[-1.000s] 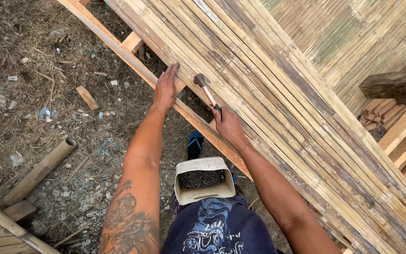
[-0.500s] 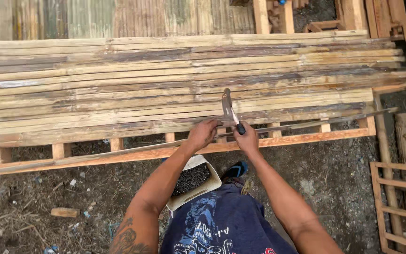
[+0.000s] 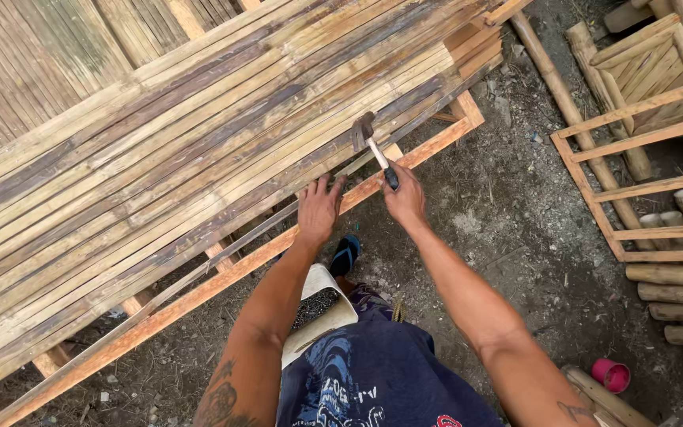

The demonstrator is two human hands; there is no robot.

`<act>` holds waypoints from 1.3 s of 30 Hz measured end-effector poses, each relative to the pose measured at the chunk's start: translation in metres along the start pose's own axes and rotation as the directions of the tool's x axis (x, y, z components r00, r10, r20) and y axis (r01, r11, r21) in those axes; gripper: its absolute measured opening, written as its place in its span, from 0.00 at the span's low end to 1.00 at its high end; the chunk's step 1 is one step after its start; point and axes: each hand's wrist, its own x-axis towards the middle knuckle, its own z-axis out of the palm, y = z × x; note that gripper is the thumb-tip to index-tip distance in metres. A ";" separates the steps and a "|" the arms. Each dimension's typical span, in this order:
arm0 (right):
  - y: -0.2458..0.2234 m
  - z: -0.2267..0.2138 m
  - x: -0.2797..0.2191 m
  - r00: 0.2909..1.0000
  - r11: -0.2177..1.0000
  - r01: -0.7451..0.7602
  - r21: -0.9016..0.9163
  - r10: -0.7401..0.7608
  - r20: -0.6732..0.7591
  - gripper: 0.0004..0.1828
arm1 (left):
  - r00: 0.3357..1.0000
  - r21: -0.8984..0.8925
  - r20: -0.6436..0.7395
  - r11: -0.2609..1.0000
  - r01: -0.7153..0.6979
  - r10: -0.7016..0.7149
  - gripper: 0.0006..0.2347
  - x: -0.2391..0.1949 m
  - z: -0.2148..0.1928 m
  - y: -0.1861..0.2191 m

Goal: The person hammers nails into a wooden pallet using a hammer. They repeatedly pick nails from a container and drive them into the wooden slats to secure them to the frame.

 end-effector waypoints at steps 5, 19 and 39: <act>-0.002 -0.005 0.022 0.998 0.998 0.058 -0.020 -0.058 0.019 0.30 | 0.999 0.081 0.027 0.997 -0.020 0.018 0.25 0.026 0.006 0.004; -0.010 0.021 0.055 0.986 0.987 0.162 -0.023 -0.160 0.054 0.30 | 0.929 -0.186 0.362 0.982 -0.006 0.075 0.35 0.045 -0.069 -0.027; 0.164 -0.111 0.201 0.931 0.958 -0.268 0.100 0.284 -0.230 0.29 | 0.991 0.052 0.094 0.994 -0.098 0.092 0.25 0.172 0.067 0.145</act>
